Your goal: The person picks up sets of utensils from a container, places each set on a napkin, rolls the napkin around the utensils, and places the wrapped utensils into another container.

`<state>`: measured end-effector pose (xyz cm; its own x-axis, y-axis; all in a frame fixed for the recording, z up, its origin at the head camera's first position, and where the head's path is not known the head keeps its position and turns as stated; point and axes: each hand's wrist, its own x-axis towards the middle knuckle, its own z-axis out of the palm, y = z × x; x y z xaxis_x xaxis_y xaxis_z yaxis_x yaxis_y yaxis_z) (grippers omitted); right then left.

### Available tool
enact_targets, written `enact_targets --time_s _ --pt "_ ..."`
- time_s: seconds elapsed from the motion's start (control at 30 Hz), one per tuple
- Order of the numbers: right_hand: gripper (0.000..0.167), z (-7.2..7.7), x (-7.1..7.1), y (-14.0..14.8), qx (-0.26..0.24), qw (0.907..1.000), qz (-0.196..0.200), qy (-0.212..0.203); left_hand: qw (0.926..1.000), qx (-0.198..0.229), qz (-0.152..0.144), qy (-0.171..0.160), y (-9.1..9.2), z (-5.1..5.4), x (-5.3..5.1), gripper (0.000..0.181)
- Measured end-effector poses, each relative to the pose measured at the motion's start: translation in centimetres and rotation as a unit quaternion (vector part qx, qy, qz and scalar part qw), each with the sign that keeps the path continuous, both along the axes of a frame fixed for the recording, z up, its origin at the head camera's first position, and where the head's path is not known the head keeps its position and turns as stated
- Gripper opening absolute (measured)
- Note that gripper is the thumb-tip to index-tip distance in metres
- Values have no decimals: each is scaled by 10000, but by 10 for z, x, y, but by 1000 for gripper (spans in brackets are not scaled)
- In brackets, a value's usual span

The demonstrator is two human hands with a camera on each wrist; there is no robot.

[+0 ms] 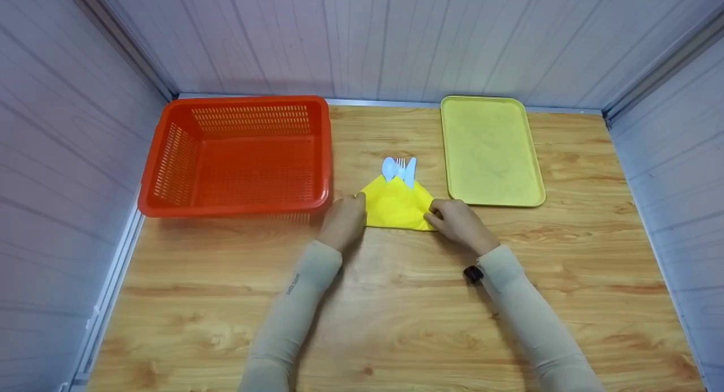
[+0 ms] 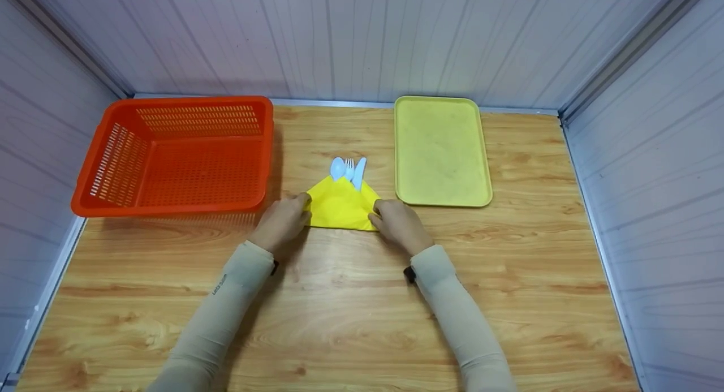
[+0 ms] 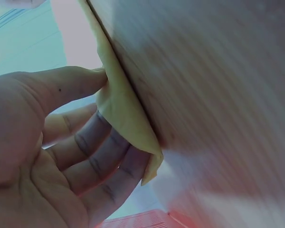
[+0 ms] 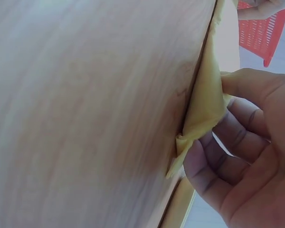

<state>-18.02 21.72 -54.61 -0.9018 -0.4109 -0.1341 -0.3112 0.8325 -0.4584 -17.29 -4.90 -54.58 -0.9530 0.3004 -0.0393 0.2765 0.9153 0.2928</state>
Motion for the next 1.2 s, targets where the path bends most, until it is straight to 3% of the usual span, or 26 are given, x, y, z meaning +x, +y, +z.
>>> enact_targets --time_s 0.27,0.37,0.5,0.57,0.67,0.73,0.83,0.93,1.2 --pt "20 -2 -1 -3 117 9996 -165 -205 9986 -293 240 -362 2 -1 0 23" --pt "20 -1 1 -4 155 9996 -186 -159 9983 -410 314 -252 4 -1 2 24" --pt "22 0 5 -5 332 9992 -192 146 9974 -631 286 214 9 2 9 25" --pt "24 1 8 -6 441 9975 -175 525 9970 -588 122 489 13 4 13 25" --pt "26 1 12 -8 386 9909 -88 1283 9954 -324 -394 807 21 7 19 24" --pt "24 1 13 -11 186 9840 60 1770 9927 -156 -778 906 28 9 23 22" --pt "16 0 14 -15 -175 9751 393 2173 9883 -130 -1230 888 37 9 26 21" --pt "10 -1 14 -20 -397 9720 695 2210 9859 -292 -1480 719 43 7 28 24" --pt "12 -6 14 -20 -423 9854 762 1464 9859 -420 -1584 352 49 1 25 32"
